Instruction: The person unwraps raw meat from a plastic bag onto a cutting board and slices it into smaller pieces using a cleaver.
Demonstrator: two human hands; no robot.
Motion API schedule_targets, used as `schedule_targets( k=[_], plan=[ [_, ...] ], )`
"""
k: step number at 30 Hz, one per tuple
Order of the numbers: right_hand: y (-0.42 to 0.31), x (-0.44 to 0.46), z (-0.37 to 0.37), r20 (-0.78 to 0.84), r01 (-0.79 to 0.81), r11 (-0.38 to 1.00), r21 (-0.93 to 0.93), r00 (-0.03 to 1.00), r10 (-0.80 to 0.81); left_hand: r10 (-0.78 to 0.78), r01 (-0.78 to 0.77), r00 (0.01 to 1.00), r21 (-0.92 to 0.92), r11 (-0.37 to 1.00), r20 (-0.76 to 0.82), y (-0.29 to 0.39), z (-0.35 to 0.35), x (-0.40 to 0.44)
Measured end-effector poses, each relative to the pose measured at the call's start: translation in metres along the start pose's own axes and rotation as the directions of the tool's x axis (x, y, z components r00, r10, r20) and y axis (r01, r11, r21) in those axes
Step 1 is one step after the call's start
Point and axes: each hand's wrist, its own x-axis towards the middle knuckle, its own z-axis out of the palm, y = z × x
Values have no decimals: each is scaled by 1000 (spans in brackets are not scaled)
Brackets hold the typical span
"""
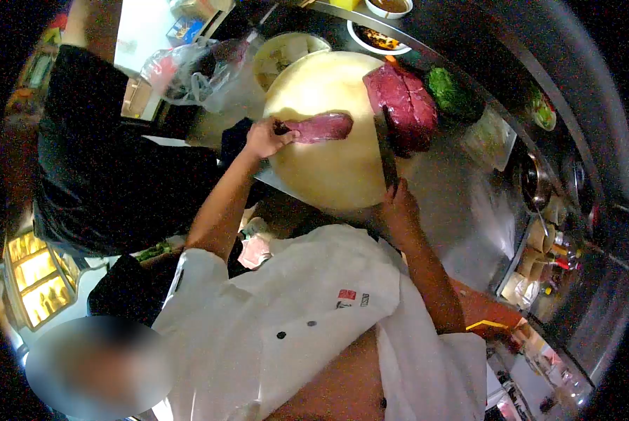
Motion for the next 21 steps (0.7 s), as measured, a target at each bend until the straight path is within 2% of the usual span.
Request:
schedule_targets(
  k=[1, 2, 4, 5, 6, 8, 10, 12, 13, 14, 17, 20, 21],
  plan=[
    [4, 1, 0, -10, 23, 1000, 7, 1000, -23, -18, 16, 1000, 92, 996, 20, 13, -6, -4],
    [10, 4, 3, -3, 33, 999, 0, 999, -33, 64, -63, 998, 70, 996, -23, 4, 6, 0],
    [17, 9, 2, 15, 32, 999, 18, 999, -32, 115, -115, 993, 27, 993, -6, 19, -2, -4],
    [20, 10, 1, 10, 31, 999, 15, 999, -31, 94, -89, 992, -68, 994, 78, 22, -3, -5],
    [10, 7, -5, 30, 34, 999, 2, 999, -34, 99, -93, 992, -69, 993, 79, 21, 1, -7],
    [10, 6, -8, 47, 31, 999, -8, 998, -31, 63, -19, 992, -355, 935, 114, 18, 15, -14],
    [16, 7, -5, 9, 139, 989, 51, 990, -140, 87, -48, 991, -347, 937, 98, 35, 2, -16],
    [7, 2, -9, 9, 75, 997, 16, 997, -75, 225, -161, 973, -542, 825, 54, 51, -11, -16],
    [4, 1, -12, 7, 23, 1000, -20, 1000, -23, 257, -169, 960, -499, 850, 113, 75, -39, -18],
    [20, 4, -4, 4, 10, 1000, -21, 1000, -10, 343, -244, 929, -472, 847, 136, 92, -57, -16],
    [58, 15, 17, 51, 133, 989, -60, 990, -130, 510, -381, 826, -431, 818, 239, 139, -104, -8],
    [24, 11, -2, -25, 63, 996, -59, 998, -65, 600, -442, 743, -454, 773, 297, 157, -133, -2],
    [12, 4, -15, 24, 8, 1000, 14, 1000, -8, 610, -442, 718, -457, 772, 336, 154, -138, 4]
  ],
)
